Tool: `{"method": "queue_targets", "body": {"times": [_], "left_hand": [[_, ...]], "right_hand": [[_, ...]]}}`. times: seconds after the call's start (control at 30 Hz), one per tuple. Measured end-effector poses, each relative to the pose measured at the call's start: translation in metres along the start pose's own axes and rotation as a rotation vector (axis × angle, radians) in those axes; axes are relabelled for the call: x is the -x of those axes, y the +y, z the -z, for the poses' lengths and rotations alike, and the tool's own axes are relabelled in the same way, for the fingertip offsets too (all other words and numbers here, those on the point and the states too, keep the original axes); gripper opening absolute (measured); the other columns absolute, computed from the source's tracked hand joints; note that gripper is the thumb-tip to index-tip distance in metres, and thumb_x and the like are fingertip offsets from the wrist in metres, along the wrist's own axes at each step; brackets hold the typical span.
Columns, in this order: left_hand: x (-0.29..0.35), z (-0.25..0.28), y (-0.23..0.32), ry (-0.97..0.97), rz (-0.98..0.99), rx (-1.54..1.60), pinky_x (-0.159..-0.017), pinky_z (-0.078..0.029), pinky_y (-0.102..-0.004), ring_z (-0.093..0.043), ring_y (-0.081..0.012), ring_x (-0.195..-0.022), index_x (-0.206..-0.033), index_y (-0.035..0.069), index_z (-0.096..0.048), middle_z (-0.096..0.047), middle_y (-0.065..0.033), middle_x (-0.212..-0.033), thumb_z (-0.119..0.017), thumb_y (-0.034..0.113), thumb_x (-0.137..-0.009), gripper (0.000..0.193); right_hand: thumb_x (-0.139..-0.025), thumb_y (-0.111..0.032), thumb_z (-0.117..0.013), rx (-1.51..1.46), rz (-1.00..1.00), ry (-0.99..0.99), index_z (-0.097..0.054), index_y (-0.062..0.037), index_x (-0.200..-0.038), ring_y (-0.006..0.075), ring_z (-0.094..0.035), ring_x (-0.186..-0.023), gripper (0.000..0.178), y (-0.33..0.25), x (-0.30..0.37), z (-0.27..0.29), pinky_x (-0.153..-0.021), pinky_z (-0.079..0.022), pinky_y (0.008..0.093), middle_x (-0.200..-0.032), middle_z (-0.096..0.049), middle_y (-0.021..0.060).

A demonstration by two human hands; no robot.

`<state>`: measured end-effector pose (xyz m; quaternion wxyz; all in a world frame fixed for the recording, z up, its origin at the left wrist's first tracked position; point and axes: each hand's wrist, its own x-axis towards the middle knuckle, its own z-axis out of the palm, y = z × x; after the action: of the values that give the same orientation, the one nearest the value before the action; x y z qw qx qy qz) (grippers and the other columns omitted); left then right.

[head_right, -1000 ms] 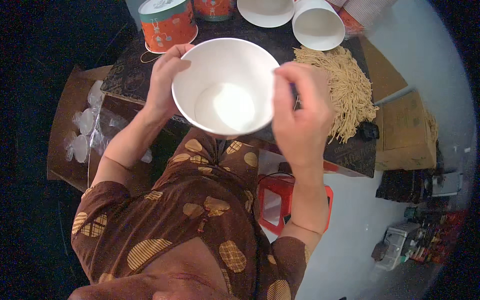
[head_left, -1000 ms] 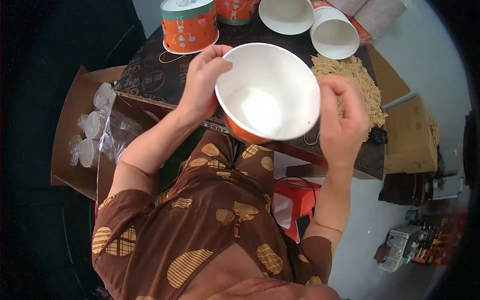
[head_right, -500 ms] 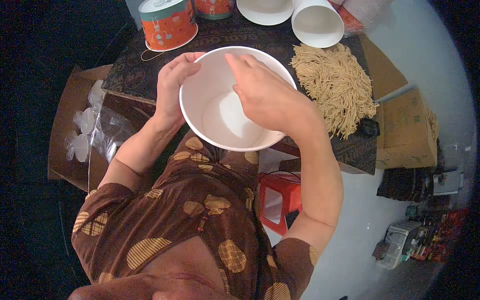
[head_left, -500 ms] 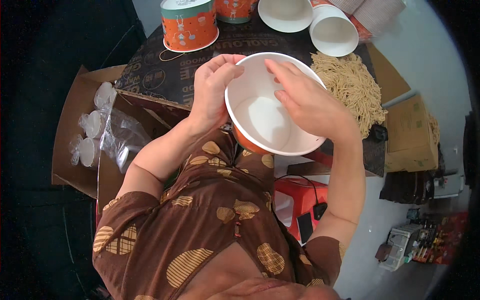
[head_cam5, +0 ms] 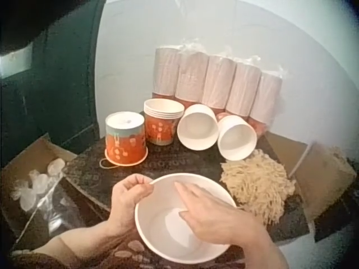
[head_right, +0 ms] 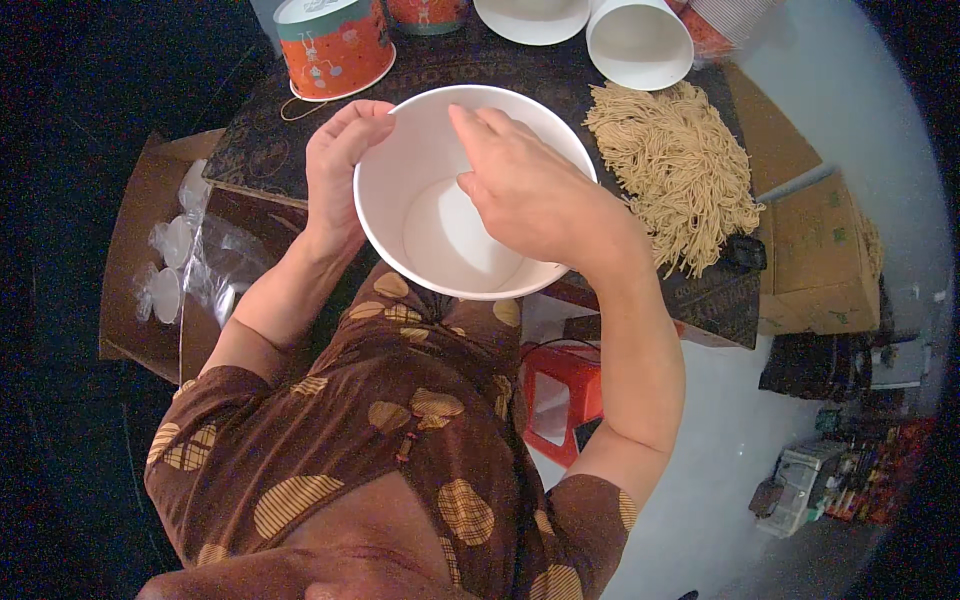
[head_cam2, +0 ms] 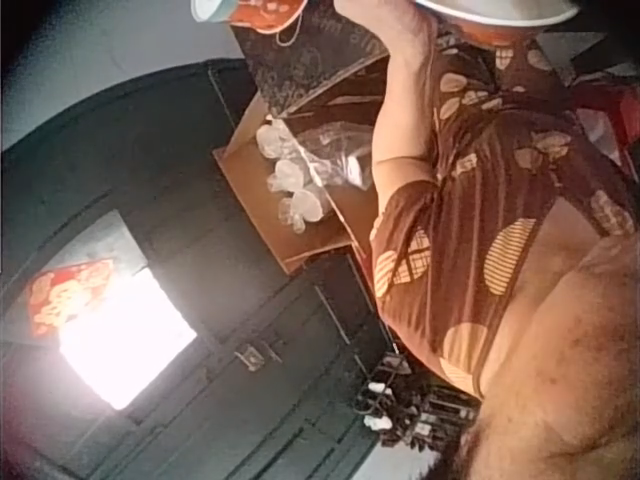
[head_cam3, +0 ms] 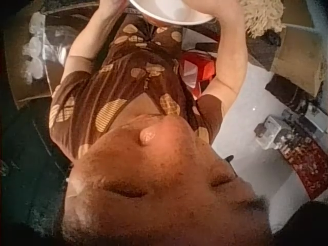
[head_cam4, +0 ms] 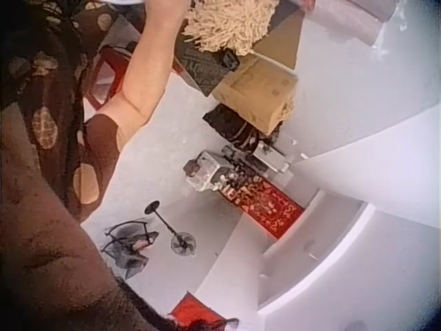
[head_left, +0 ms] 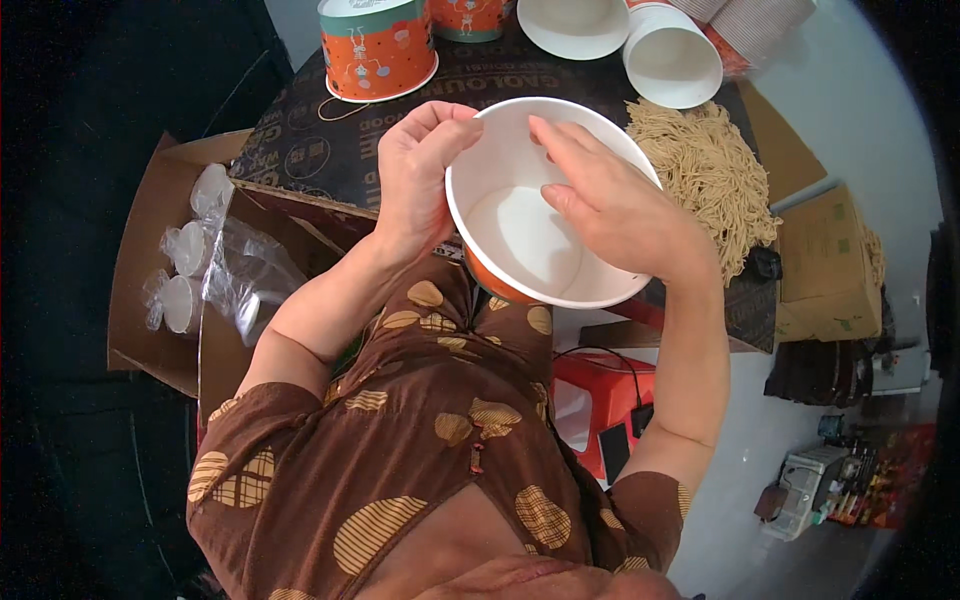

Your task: Attach handles to paper buckets by threading string through pre-punched holes.

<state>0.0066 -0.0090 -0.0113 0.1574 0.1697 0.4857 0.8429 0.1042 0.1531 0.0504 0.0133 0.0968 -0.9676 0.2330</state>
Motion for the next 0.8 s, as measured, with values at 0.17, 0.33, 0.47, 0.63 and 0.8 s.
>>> {"method": "queue_targets", "body": {"times": [0.17,0.33,0.47,0.63,0.8], "left_hand": [[0.002,-0.002,0.0,0.038,-0.04,-0.026,-0.064,-0.044,-0.0206,-0.057,-0.0078,-0.069,-0.091,0.001,-0.063,-0.063,-0.0025,-0.081,-0.061,0.014,-0.084,0.015],[0.002,-0.003,0.002,0.051,-0.018,0.067,-0.06,-0.048,-0.0224,-0.059,-0.0099,-0.067,-0.088,-0.003,-0.064,-0.065,-0.0073,-0.08,-0.063,0.006,-0.082,0.012],[0.004,-0.005,0.005,0.061,-0.019,0.05,-0.061,-0.047,-0.0225,-0.059,-0.0099,-0.067,-0.088,-0.004,-0.065,-0.065,-0.0072,-0.08,-0.063,0.006,-0.081,0.012],[0.001,-0.002,0.003,0.034,0.0,0.058,-0.062,-0.048,-0.0231,-0.059,-0.0102,-0.068,-0.089,-0.004,-0.065,-0.065,-0.0078,-0.081,-0.062,0.006,-0.081,0.014],[-0.001,-0.001,0.002,0.022,0.008,0.053,-0.063,-0.048,-0.0234,-0.059,-0.011,-0.068,-0.09,-0.005,-0.065,-0.065,-0.0084,-0.082,-0.06,0.005,-0.081,0.014]], "right_hand": [[-0.09,-0.007,-0.05,-0.012,0.062,0.052,-0.035,0.0028,-0.14,0.0334,-0.045,-0.125,0.053,0.003,-0.001,-0.005,-0.104,-0.037,0.0382,-0.135,-0.046,0.0202],[-0.088,-0.004,-0.05,-0.016,0.103,0.084,-0.038,0.0014,-0.139,0.0334,-0.046,-0.124,0.053,0.004,-0.003,-0.007,-0.104,-0.038,0.0388,-0.135,-0.047,0.0206],[-0.088,-0.004,-0.049,-0.02,0.127,0.104,-0.04,0.0018,-0.136,0.0328,-0.05,-0.12,0.05,0.005,-0.006,-0.008,-0.101,-0.04,0.0387,-0.132,-0.049,0.0201],[-0.088,-0.003,-0.05,-0.082,0.081,0.085,-0.043,0.0006,-0.134,0.0307,-0.054,-0.116,0.047,0.003,-0.011,-0.005,-0.097,-0.043,0.0374,-0.127,-0.054,0.018],[-0.089,-0.005,-0.05,-0.176,0.061,0.065,-0.045,0.0048,-0.128,0.0366,-0.051,-0.119,0.041,-0.004,-0.012,-0.002,-0.101,-0.041,0.0424,-0.126,-0.054,0.0236]]}}
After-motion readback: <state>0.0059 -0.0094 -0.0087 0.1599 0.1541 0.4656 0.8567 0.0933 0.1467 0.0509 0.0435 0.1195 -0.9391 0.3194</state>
